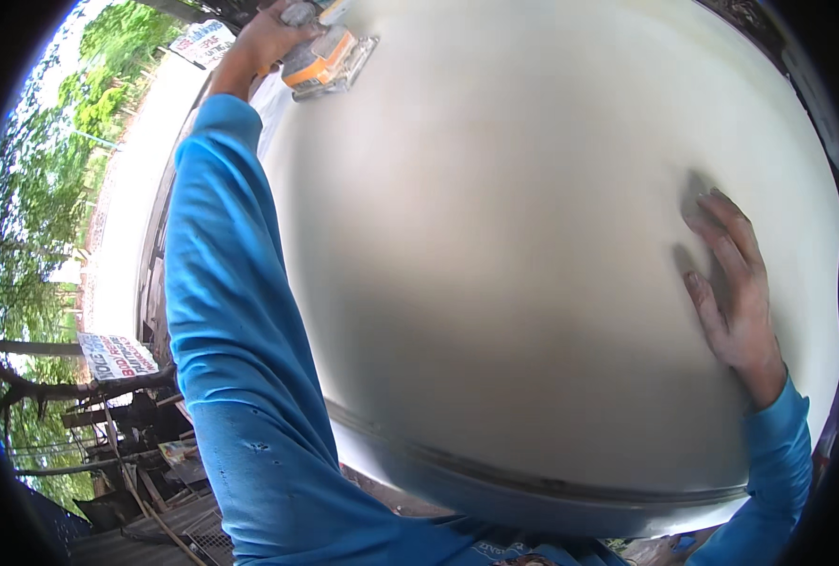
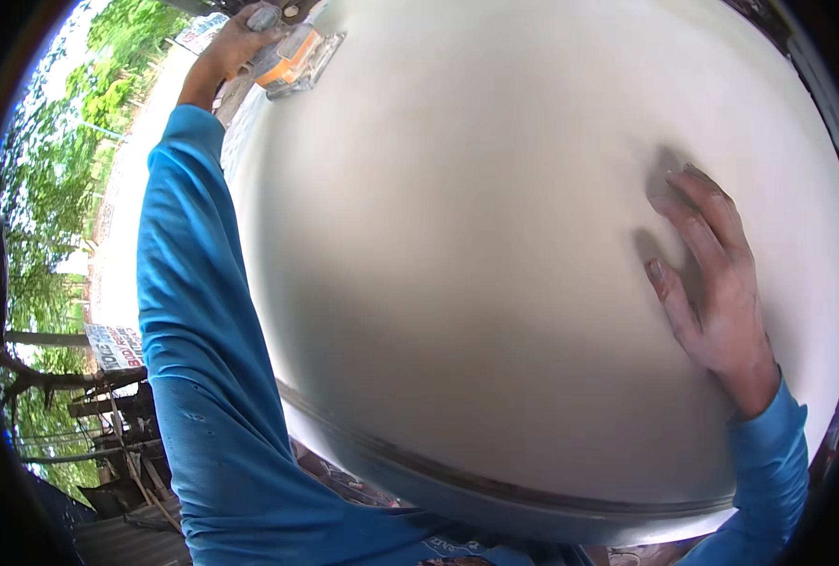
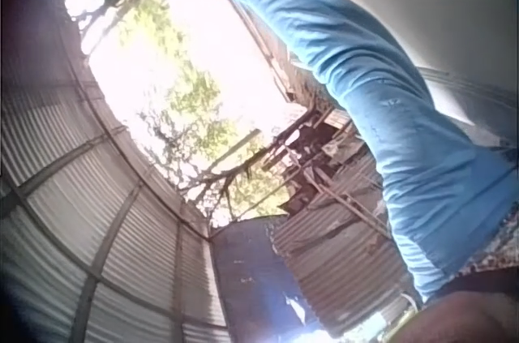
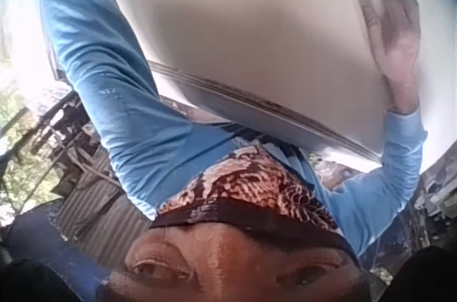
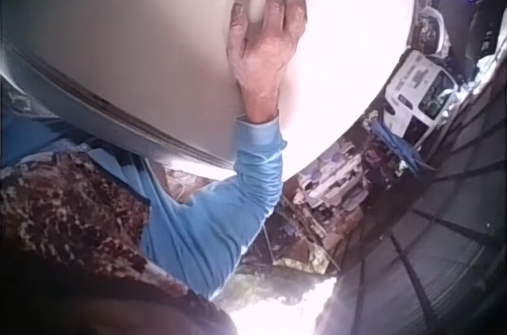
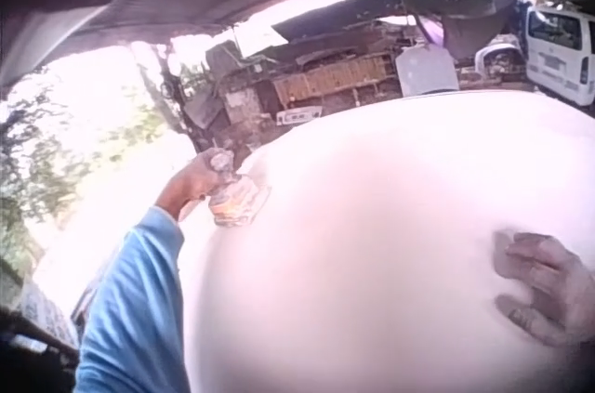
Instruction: Sand the roof of a car using a power sander.
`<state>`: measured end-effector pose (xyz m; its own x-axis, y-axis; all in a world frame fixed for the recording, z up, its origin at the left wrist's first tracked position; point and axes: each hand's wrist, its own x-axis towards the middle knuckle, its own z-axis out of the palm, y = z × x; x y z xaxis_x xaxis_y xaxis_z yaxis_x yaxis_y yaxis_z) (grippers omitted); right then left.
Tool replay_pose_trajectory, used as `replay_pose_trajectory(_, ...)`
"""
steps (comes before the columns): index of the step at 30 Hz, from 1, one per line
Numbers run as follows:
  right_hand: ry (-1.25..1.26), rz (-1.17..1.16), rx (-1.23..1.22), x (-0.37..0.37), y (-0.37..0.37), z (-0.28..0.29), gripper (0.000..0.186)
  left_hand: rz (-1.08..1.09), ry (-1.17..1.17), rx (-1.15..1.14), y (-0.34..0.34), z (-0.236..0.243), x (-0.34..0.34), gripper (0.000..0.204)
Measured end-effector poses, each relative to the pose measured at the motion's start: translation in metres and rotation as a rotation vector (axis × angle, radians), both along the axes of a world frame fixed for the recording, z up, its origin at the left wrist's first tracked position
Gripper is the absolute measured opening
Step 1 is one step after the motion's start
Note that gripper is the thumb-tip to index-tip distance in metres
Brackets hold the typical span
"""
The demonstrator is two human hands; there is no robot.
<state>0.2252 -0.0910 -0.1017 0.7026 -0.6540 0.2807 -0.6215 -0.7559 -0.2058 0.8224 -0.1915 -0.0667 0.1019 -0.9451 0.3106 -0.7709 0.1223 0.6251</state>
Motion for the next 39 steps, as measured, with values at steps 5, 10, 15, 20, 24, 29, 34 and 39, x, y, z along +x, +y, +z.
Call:
replay_pose_trajectory(5, -0.136, 0.033, -0.034, 0.001, -0.002, -0.008, 0.041, 0.229, -0.06, 0.117, 0.087, 0.0, -0.011, 0.068)
replay_pose_trajectory(10, -0.169, 0.029, -0.06, -0.002, -0.002, -0.014, 0.039, 0.36, 0.008, 0.22, 0.203, 0.0, -0.042, 0.054)
replay_pose_trajectory(15, -0.178, 0.073, -0.08, 0.0, 0.003, -0.016, 0.036, 0.301, 0.094, 0.088, 0.319, 0.0, -0.083, 0.064)
replay_pose_trajectory(20, -0.167, 0.082, -0.062, 0.004, 0.007, -0.016, 0.036, 0.375, -0.053, 0.17, 0.35, 0.002, -0.095, 0.067)
replay_pose_trajectory(24, -0.153, 0.07, -0.043, 0.002, 0.006, -0.014, 0.037, 0.254, 0.14, 0.044, 0.295, -0.003, -0.079, 0.064)
replay_pose_trajectory(29, -0.137, 0.052, 0.009, 0.006, 0.007, -0.009, 0.038, 0.312, -0.089, 0.154, 0.186, 0.012, -0.068, 0.061)
replay_pose_trajectory(34, -0.109, 0.04, 0.026, 0.008, 0.007, -0.005, 0.039, 0.294, -0.11, 0.108, 0.086, 0.015, -0.055, 0.069)
replay_pose_trajectory(39, -0.032, 0.028, 0.023, 0.007, 0.006, -0.002, 0.043, 0.258, -0.151, 0.124, -0.018, 0.003, 0.0, 0.074)
